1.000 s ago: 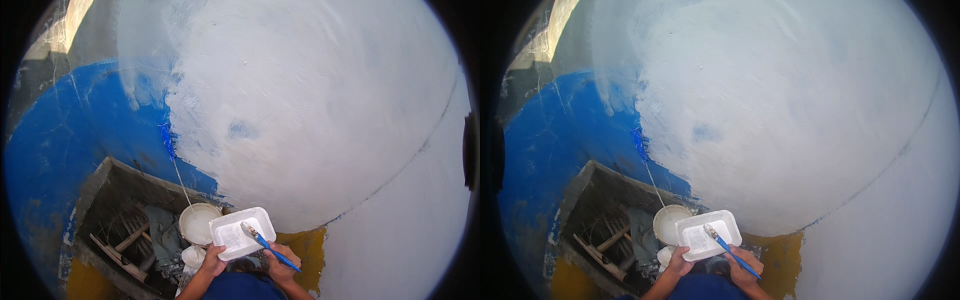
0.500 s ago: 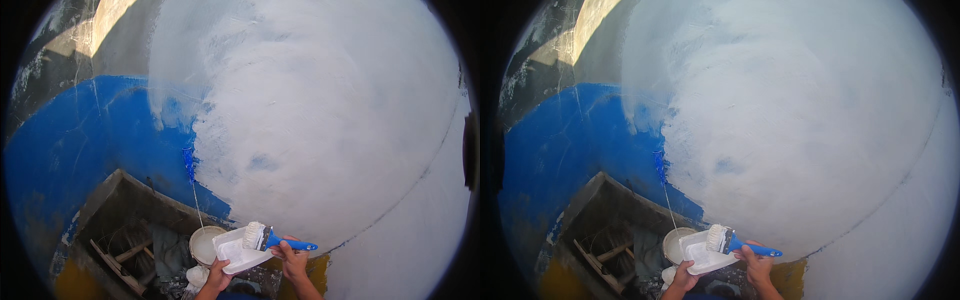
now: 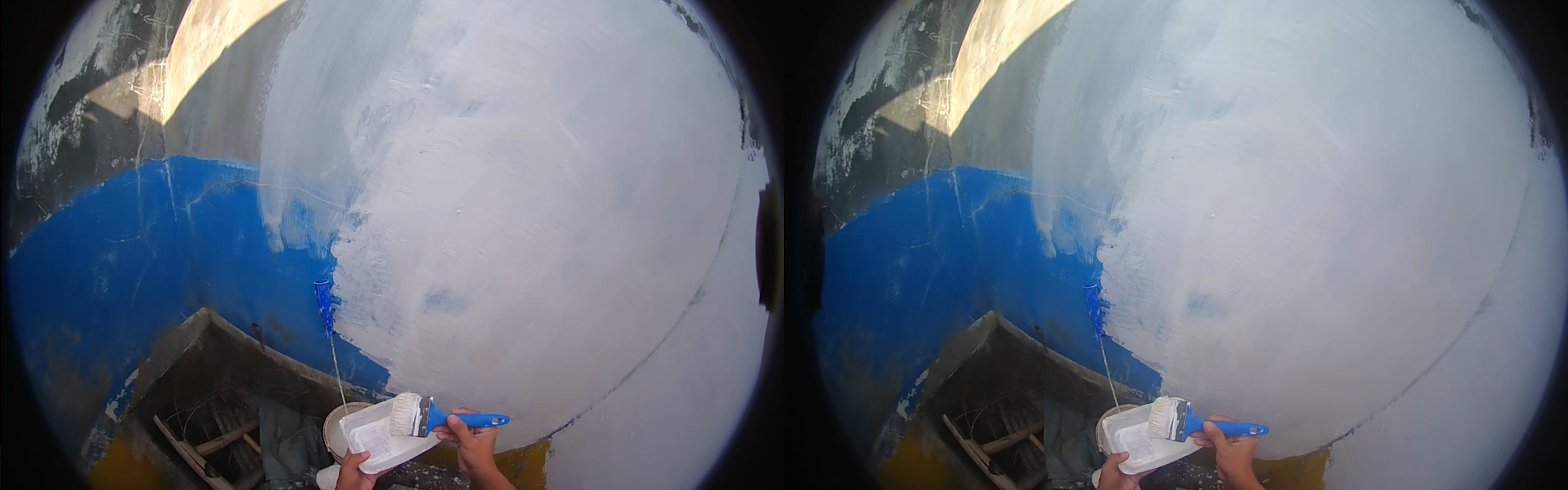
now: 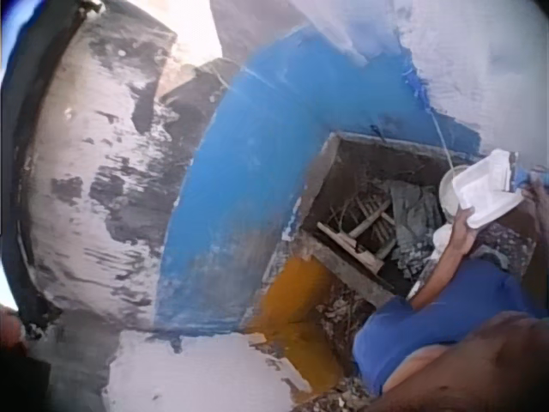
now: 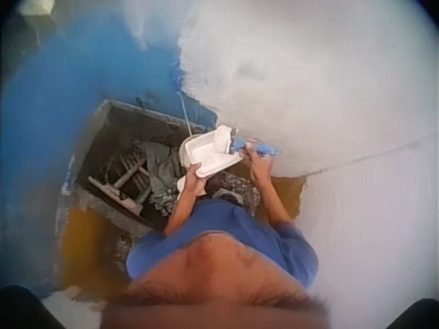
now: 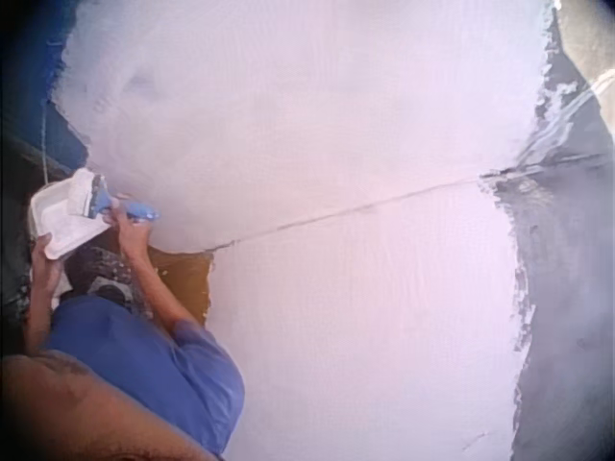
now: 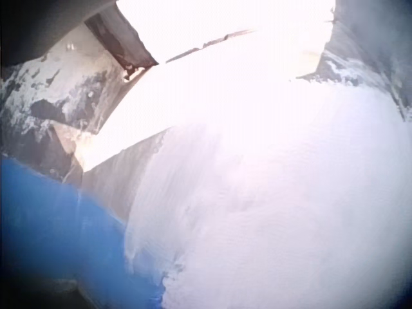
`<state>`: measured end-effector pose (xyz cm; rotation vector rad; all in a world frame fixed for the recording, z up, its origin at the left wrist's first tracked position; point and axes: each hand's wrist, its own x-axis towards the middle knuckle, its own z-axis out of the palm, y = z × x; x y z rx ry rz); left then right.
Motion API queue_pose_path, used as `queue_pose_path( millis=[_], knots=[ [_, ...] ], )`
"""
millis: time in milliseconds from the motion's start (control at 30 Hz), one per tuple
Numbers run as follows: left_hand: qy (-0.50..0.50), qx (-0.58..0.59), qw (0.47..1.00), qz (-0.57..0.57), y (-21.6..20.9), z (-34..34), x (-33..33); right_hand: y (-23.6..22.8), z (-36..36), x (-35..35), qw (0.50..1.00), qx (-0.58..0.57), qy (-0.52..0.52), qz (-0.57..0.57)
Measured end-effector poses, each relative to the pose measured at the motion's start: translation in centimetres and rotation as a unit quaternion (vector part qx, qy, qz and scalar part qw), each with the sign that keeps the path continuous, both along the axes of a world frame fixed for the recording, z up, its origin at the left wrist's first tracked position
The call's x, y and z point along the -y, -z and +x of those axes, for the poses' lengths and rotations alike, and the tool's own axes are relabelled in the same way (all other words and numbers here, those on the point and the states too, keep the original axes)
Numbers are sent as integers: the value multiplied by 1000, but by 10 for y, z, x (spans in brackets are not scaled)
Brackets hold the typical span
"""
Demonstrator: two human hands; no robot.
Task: The person paints a wall with white paint using a brush, dipping the brush into a small tray of paint several times to reload it.
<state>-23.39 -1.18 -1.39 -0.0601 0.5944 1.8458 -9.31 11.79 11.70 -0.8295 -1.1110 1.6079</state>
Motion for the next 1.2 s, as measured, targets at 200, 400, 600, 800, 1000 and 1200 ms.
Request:
queue_pose_path(
  millis=[200, 400, 600, 800, 1000, 1200],
  knots=[
    [5, -16, 1000, 5, 7, -5, -7, 25, 19, 3, 971, 193, -45, 132],
    [10, -34, 999, 21, 4, 3, -4, 27, 18, 18, 994, 96, 40, 37],
    [57, -51, 997, 22, -12, 7, 8, 22, 33, 18, 984, 149, 101, 18],
    [97, -51, 994, -2, 1, 20, 13, 29, 40, 25, 977, 178, 113, -15],
    [134, -73, 988, 8, 9, 31, 0, 44, 26, 45, 972, 212, 94, 47],
    [138, -62, 988, 12, 10, 38, 0, 27, 51, 34, 771, 429, 195, 428]
  ],
)
